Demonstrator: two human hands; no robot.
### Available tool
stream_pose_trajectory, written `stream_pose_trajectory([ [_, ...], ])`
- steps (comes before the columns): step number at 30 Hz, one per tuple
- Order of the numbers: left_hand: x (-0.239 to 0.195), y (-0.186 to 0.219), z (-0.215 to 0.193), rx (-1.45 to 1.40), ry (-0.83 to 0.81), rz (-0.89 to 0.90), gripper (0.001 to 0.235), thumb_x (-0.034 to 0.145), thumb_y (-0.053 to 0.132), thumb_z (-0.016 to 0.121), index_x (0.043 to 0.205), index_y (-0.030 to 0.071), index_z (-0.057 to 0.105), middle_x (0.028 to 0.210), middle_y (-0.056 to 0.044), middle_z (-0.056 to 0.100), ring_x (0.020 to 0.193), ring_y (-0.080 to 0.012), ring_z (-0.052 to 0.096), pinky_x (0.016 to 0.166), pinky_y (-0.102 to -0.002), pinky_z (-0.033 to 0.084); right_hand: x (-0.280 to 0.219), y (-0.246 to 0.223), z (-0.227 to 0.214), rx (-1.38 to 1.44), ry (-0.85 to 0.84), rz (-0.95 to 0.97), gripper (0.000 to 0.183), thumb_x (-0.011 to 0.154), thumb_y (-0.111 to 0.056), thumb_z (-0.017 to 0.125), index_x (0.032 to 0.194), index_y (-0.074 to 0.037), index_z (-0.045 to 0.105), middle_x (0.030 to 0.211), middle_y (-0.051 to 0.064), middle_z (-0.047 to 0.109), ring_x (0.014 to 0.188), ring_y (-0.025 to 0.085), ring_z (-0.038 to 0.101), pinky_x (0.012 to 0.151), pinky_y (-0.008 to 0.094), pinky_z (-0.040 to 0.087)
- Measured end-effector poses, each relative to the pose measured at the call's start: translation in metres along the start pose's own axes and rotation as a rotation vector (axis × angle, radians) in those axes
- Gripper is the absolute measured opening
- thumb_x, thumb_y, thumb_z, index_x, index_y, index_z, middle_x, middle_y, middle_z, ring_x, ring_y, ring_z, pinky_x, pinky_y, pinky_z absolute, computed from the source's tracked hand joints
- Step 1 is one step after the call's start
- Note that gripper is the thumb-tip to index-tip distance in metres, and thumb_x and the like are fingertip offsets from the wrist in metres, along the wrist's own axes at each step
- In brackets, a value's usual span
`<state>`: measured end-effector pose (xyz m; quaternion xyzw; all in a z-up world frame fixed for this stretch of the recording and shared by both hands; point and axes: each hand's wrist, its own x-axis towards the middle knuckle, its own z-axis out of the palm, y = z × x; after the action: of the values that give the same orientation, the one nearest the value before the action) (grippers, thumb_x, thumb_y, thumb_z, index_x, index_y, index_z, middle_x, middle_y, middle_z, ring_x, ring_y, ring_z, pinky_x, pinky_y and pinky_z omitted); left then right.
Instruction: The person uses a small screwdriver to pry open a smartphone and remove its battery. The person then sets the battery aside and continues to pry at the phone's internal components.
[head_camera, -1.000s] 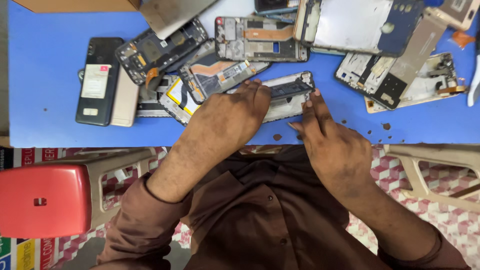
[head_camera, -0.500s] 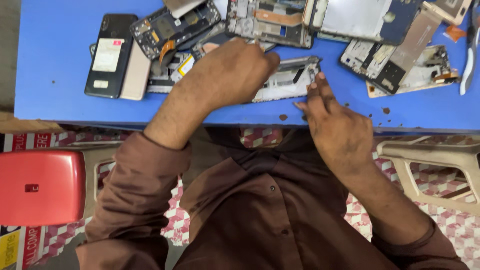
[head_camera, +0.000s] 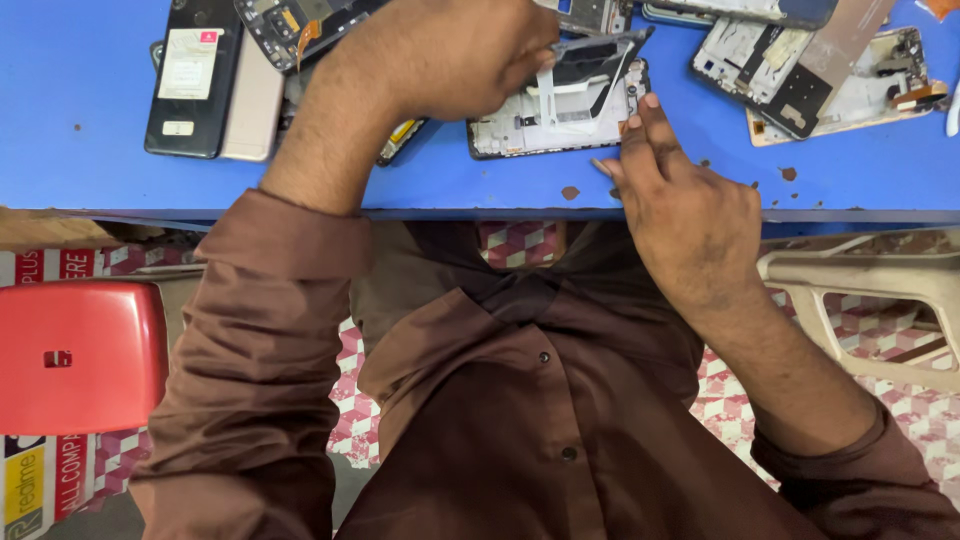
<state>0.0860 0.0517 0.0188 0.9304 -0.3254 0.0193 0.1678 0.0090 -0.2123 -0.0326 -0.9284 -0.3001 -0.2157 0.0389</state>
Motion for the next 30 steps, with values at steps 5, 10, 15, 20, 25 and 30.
stream_pose_trajectory([
  [5,0.005,-0.010,0.002,0.106,0.040,0.121,0.027,0.106,0.028,0.065,0.098,0.003,0.072,0.076,-0.014,0.069,0.063,-0.0328,0.067,0.056,-0.047,0.053,-0.001,0.000,0.001,0.011,0.005,-0.004,0.034,0.104,-0.033,0.077,0.116,-0.002,0.072,0.140,0.012,0.069,0.060,0.022,0.069,0.055,0.032,0.055],
  [10,0.001,-0.012,0.004,-0.003,0.040,0.048,0.025,0.106,0.027,0.066,0.099,0.004,0.071,0.077,-0.015,0.069,0.064,-0.0341,0.067,0.056,-0.048,0.052,0.000,-0.001,-0.003,0.029,-0.012,0.005,0.036,0.103,-0.034,0.076,0.118,-0.002,0.072,0.139,0.012,0.070,0.059,0.023,0.069,0.053,0.032,0.055],
  [15,-0.017,0.006,0.011,0.013,0.213,0.058,0.009,0.098,0.016,0.071,0.098,0.007,0.072,0.076,-0.017,0.067,0.071,-0.0380,0.067,0.062,-0.049,0.052,0.005,-0.001,-0.010,0.067,0.009,0.029,0.034,0.102,-0.033,0.077,0.119,-0.004,0.072,0.137,0.009,0.071,0.080,0.029,0.073,0.067,0.037,0.058],
  [20,-0.049,0.040,0.030,0.179,0.388,0.059,0.014,0.098,0.006,0.065,0.111,0.003,0.069,0.112,-0.013,0.072,0.091,-0.0294,0.071,0.075,-0.039,0.057,0.014,0.002,-0.019,0.249,0.081,0.090,0.023,0.095,-0.021,0.080,0.108,-0.005,0.070,0.124,0.009,0.074,0.097,0.032,0.074,0.079,0.041,0.059],
  [25,-0.059,0.056,0.039,0.271,0.464,0.017,0.024,0.100,0.008,0.065,0.123,0.001,0.069,0.134,-0.014,0.066,0.099,-0.0232,0.072,0.079,-0.033,0.058,0.031,0.010,-0.039,0.552,-0.030,0.231,0.024,0.095,-0.008,0.076,0.117,-0.002,0.070,0.114,0.014,0.073,0.087,0.029,0.073,0.071,0.037,0.057],
  [30,-0.065,0.052,0.042,0.140,0.477,0.012,0.024,0.100,0.007,0.067,0.124,0.001,0.068,0.137,-0.015,0.065,0.109,-0.0227,0.072,0.085,-0.034,0.058,0.051,0.014,-0.048,0.583,-0.083,0.239,0.022,0.099,-0.004,0.075,0.120,-0.001,0.070,0.111,0.015,0.075,0.075,0.022,0.071,0.062,0.033,0.055],
])
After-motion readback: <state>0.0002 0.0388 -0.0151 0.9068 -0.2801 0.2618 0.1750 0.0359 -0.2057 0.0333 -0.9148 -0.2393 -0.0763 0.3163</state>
